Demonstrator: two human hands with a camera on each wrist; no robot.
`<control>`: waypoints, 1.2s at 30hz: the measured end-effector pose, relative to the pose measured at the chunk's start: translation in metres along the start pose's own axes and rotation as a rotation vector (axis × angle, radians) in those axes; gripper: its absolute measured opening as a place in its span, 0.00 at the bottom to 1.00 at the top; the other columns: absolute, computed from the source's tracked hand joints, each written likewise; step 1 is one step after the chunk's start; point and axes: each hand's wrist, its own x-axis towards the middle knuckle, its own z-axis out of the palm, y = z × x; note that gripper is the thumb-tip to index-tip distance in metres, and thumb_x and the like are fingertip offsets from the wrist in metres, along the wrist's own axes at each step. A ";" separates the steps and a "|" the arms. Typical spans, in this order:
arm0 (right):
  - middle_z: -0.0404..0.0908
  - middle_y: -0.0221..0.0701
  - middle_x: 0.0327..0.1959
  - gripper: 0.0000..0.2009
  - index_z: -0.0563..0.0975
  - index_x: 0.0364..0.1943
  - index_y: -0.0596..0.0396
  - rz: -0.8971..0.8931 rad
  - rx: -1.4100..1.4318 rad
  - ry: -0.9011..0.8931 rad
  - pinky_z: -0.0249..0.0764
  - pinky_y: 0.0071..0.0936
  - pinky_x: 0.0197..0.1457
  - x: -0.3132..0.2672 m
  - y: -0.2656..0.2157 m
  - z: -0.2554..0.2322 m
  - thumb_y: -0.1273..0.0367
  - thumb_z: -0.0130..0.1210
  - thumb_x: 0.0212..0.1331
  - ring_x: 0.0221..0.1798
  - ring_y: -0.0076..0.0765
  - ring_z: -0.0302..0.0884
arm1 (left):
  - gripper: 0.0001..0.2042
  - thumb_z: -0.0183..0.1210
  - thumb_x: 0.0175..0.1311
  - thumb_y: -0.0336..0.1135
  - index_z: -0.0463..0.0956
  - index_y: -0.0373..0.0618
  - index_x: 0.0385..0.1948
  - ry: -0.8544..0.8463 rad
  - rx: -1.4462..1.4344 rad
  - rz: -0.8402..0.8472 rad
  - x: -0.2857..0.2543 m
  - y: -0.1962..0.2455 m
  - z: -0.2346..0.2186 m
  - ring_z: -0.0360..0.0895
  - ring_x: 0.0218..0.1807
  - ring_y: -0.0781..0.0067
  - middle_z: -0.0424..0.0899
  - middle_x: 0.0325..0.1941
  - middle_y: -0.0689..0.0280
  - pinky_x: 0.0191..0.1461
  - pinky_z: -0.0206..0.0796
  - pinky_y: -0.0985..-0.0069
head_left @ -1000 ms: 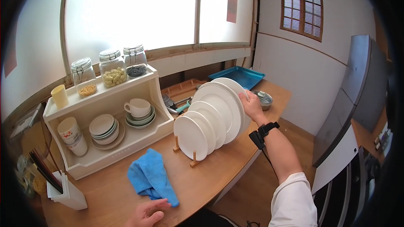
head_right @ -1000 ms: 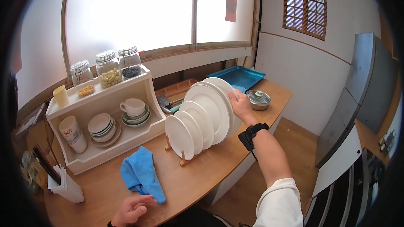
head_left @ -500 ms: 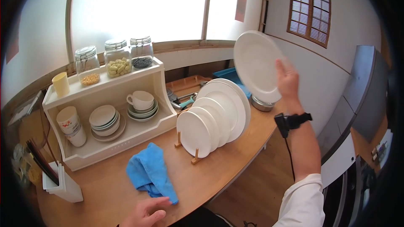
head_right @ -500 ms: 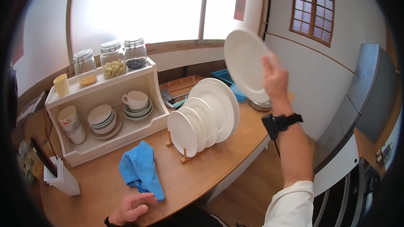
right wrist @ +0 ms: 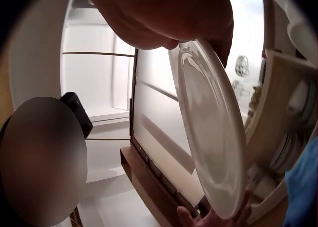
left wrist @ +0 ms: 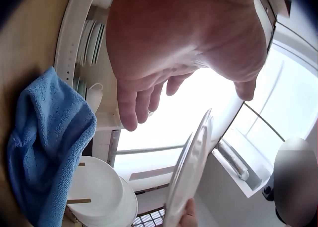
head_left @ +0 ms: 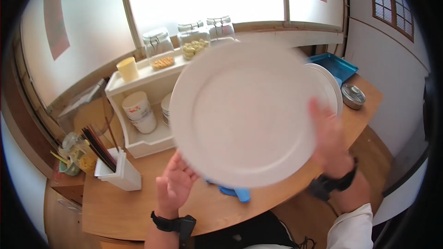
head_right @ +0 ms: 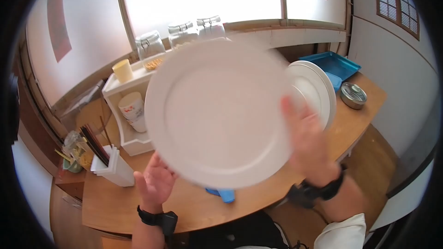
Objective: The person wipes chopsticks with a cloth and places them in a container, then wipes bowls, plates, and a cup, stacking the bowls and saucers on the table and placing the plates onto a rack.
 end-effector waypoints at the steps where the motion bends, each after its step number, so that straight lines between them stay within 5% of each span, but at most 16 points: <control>1: 0.80 0.31 0.46 0.18 0.74 0.54 0.59 0.112 0.068 -0.060 0.74 0.22 0.49 -0.004 0.020 0.014 0.61 0.51 0.69 0.45 0.23 0.78 | 0.47 0.45 0.60 0.71 0.50 0.38 0.69 0.033 -0.032 -0.002 -0.005 0.000 -0.002 0.58 0.71 0.55 0.59 0.71 0.54 0.70 0.54 0.55; 5: 0.80 0.29 0.44 0.15 0.74 0.53 0.57 0.398 0.373 -0.198 0.75 0.23 0.47 -0.005 0.088 0.058 0.63 0.49 0.70 0.43 0.21 0.77 | 0.40 0.47 0.64 0.64 0.56 0.38 0.67 0.196 -0.293 -0.005 -0.022 0.005 -0.023 0.61 0.69 0.51 0.62 0.69 0.52 0.71 0.53 0.54; 7: 0.80 0.29 0.45 0.16 0.74 0.54 0.57 0.400 0.346 -0.212 0.75 0.22 0.47 0.003 0.114 0.068 0.62 0.49 0.70 0.43 0.21 0.77 | 0.34 0.47 0.67 0.55 0.54 0.37 0.67 0.448 -0.146 -0.067 -0.024 0.007 -0.032 0.63 0.67 0.49 0.64 0.68 0.52 0.69 0.56 0.53; 10: 0.80 0.32 0.47 0.16 0.73 0.55 0.57 0.441 0.250 -0.282 0.74 0.25 0.51 0.020 0.135 0.067 0.63 0.48 0.70 0.47 0.25 0.77 | 0.29 0.46 0.68 0.48 0.57 0.37 0.65 0.497 -0.371 -0.033 -0.023 0.007 -0.039 0.65 0.66 0.47 0.66 0.66 0.51 0.69 0.57 0.54; 12: 0.79 0.35 0.50 0.19 0.71 0.58 0.57 0.532 0.254 -0.118 0.71 0.31 0.56 0.030 0.140 0.061 0.60 0.46 0.71 0.53 0.29 0.75 | 0.29 0.46 0.68 0.48 0.58 0.37 0.65 0.526 -0.383 0.023 -0.024 0.009 -0.047 0.65 0.65 0.48 0.67 0.66 0.52 0.69 0.57 0.54; 14: 0.77 0.42 0.52 0.24 0.67 0.61 0.57 0.395 0.121 -0.217 0.67 0.37 0.61 0.022 0.166 0.048 0.55 0.47 0.69 0.57 0.37 0.72 | 0.29 0.46 0.68 0.48 0.59 0.37 0.64 0.558 -0.400 0.079 -0.026 0.012 -0.051 0.65 0.65 0.49 0.68 0.66 0.52 0.69 0.57 0.55; 16: 0.74 0.48 0.56 0.27 0.67 0.62 0.52 -0.147 -0.603 -0.610 0.66 0.39 0.63 0.008 0.186 0.041 0.51 0.49 0.65 0.58 0.51 0.71 | 0.29 0.47 0.67 0.48 0.59 0.38 0.65 0.582 -0.480 0.156 -0.025 0.019 -0.051 0.65 0.65 0.49 0.67 0.66 0.53 0.69 0.56 0.55; 17: 0.74 0.48 0.56 0.27 0.67 0.62 0.52 -0.152 -0.601 -0.638 0.66 0.39 0.63 -0.001 0.187 0.045 0.51 0.49 0.65 0.58 0.51 0.71 | 0.29 0.47 0.67 0.48 0.59 0.38 0.65 0.596 -0.481 0.180 -0.025 0.021 -0.052 0.65 0.65 0.49 0.67 0.66 0.53 0.69 0.56 0.55; 19: 0.70 0.51 0.59 0.26 0.70 0.61 0.45 -0.361 -1.114 -0.737 0.66 0.39 0.63 -0.022 0.175 0.054 0.52 0.55 0.60 0.57 0.62 0.70 | 0.29 0.47 0.67 0.48 0.59 0.38 0.65 0.604 -0.450 0.227 -0.026 0.023 -0.052 0.64 0.66 0.50 0.66 0.67 0.53 0.70 0.54 0.56; 23: 0.72 0.47 0.57 0.22 0.75 0.55 0.43 -0.468 -1.393 -0.870 0.71 0.43 0.57 -0.029 0.165 0.059 0.55 0.59 0.56 0.53 0.65 0.71 | 0.28 0.49 0.67 0.47 0.60 0.38 0.64 0.629 -0.430 0.248 -0.026 0.024 -0.054 0.65 0.65 0.51 0.68 0.66 0.54 0.71 0.54 0.56; 25: 0.75 0.44 0.49 0.20 0.76 0.50 0.46 -0.168 -1.436 -1.036 0.74 0.46 0.48 -0.013 0.166 0.045 0.59 0.60 0.52 0.50 0.59 0.74 | 0.28 0.49 0.67 0.47 0.60 0.38 0.64 0.644 -0.388 0.222 -0.026 0.024 -0.052 0.65 0.65 0.51 0.68 0.65 0.54 0.70 0.55 0.57; 28: 0.75 0.44 0.41 0.14 0.77 0.43 0.51 -0.100 -1.308 -0.825 0.75 0.43 0.44 0.010 0.139 0.024 0.64 0.58 0.52 0.44 0.54 0.76 | 0.28 0.49 0.68 0.47 0.60 0.37 0.64 0.652 -0.383 0.211 -0.026 0.019 -0.054 0.65 0.66 0.52 0.68 0.66 0.55 0.70 0.55 0.58; 30: 0.75 0.44 0.40 0.14 0.77 0.43 0.56 -0.286 -1.053 -0.601 0.75 0.42 0.45 0.027 0.109 0.024 0.71 0.61 0.49 0.40 0.51 0.76 | 0.28 0.48 0.68 0.48 0.60 0.38 0.64 0.653 -0.407 0.193 -0.024 0.018 -0.050 0.65 0.66 0.52 0.68 0.66 0.54 0.70 0.55 0.58; 32: 0.75 0.46 0.44 0.17 0.77 0.45 0.56 -0.219 -0.813 -0.377 0.74 0.41 0.48 0.027 0.079 0.044 0.72 0.62 0.48 0.44 0.52 0.76 | 0.28 0.48 0.68 0.48 0.60 0.38 0.64 0.646 -0.421 0.156 -0.026 0.015 -0.046 0.65 0.66 0.52 0.68 0.66 0.54 0.70 0.55 0.58; 33: 0.75 0.46 0.44 0.17 0.77 0.45 0.56 -0.218 -0.819 -0.382 0.74 0.41 0.48 0.027 0.078 0.055 0.72 0.62 0.48 0.44 0.52 0.76 | 0.28 0.47 0.69 0.49 0.59 0.38 0.64 0.650 -0.414 0.120 -0.025 0.013 -0.045 0.65 0.66 0.52 0.68 0.66 0.54 0.71 0.55 0.58; 36: 0.70 0.48 0.59 0.22 0.78 0.50 0.53 -0.672 -1.071 -0.529 0.67 0.45 0.61 0.017 0.086 0.092 0.71 0.65 0.44 0.61 0.57 0.68 | 0.29 0.45 0.70 0.51 0.59 0.40 0.65 0.613 -0.419 0.040 -0.024 0.009 -0.042 0.65 0.66 0.52 0.67 0.66 0.54 0.71 0.54 0.57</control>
